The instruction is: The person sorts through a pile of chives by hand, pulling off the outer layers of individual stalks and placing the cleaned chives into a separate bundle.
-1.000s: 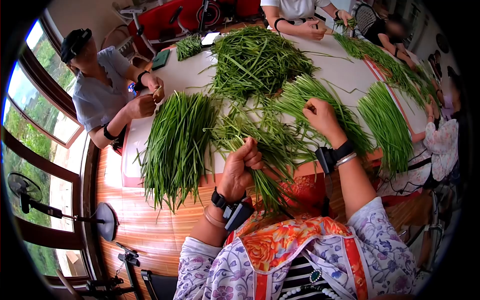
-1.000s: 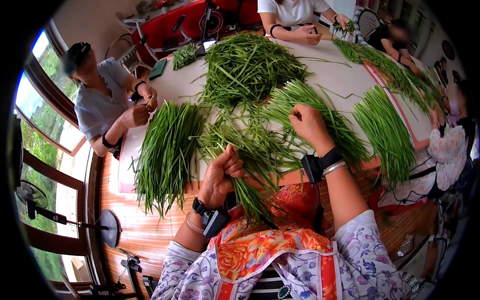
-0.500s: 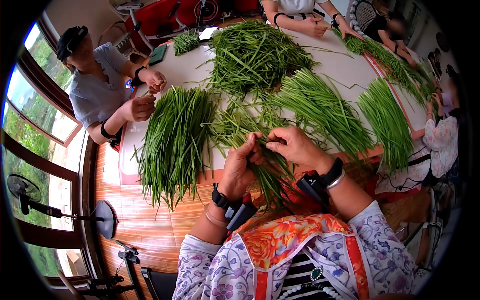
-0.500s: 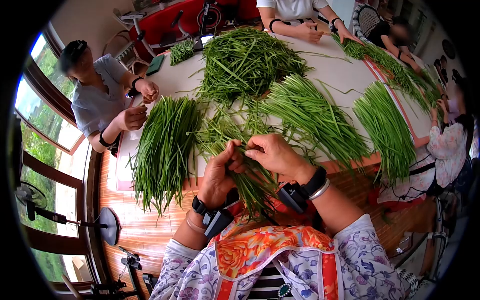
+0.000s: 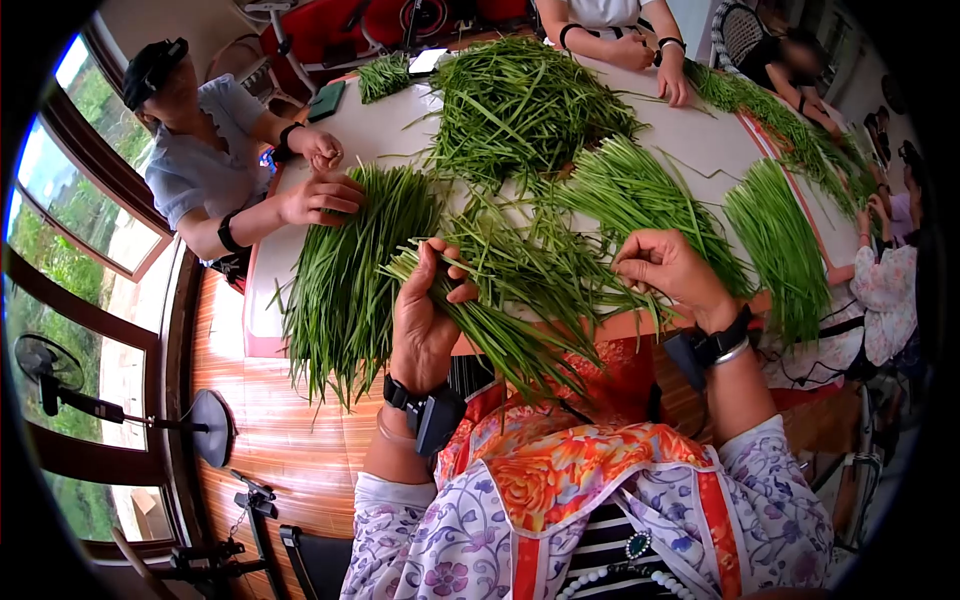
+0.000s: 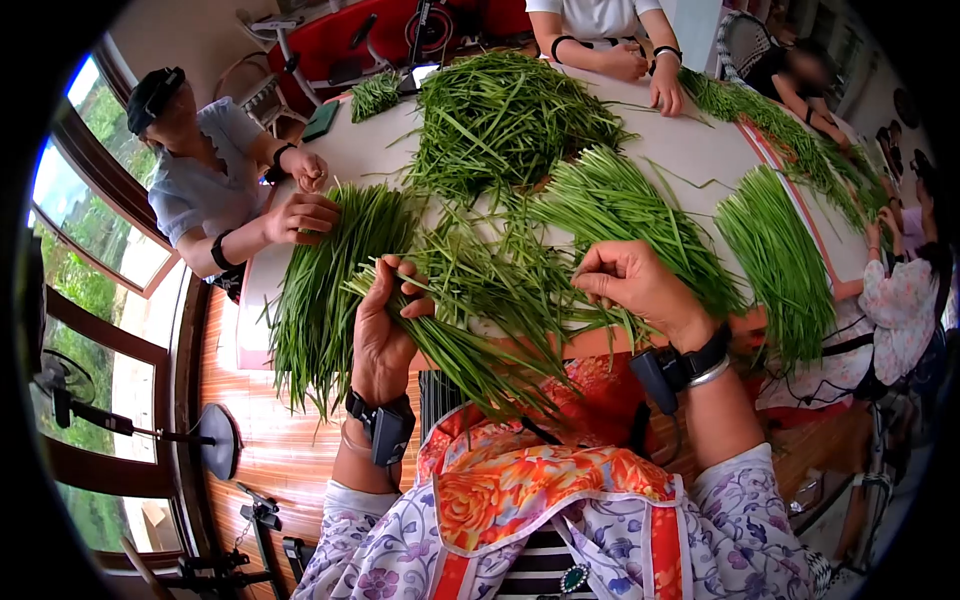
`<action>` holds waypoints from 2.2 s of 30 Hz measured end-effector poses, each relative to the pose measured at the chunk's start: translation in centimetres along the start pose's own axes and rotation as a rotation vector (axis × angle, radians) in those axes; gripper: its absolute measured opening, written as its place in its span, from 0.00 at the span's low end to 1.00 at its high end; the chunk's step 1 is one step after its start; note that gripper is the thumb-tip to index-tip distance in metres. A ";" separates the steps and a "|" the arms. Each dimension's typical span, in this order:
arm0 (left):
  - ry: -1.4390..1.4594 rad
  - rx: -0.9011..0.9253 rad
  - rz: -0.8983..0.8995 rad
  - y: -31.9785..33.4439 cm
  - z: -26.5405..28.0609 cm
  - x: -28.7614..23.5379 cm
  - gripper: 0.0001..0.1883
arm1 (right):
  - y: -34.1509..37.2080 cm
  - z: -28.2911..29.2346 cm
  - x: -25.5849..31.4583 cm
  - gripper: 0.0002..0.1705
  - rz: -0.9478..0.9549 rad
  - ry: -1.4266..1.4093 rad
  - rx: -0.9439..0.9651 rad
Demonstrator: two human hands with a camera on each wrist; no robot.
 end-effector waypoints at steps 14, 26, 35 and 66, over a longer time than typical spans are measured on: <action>-0.154 -0.056 0.022 0.5 0.3 1.1 0.11 | -3.2 -0.2 3.9 0.10 0.560 0.640 -0.336; -0.183 -0.036 0.137 0.4 -2.0 4.9 0.12 | -5.3 6.1 0.2 0.06 0.270 1.181 -0.471; -0.122 -0.021 0.223 0.7 -1.8 5.8 0.11 | -5.7 5.7 -0.3 0.02 0.317 1.306 -0.425; -0.284 -0.037 0.259 1.4 -3.1 6.4 0.12 | -4.6 8.4 2.5 0.11 0.186 -0.147 -0.150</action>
Point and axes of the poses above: each hand's wrist, its own y-axis away from the middle knuckle, its own z-axis out of the back of the hand, x = y × z, the point moved 9 cm from there along -y, towards the middle knuckle, and after that the axes turned 15 degrees about -y, right-handed, at the moved point
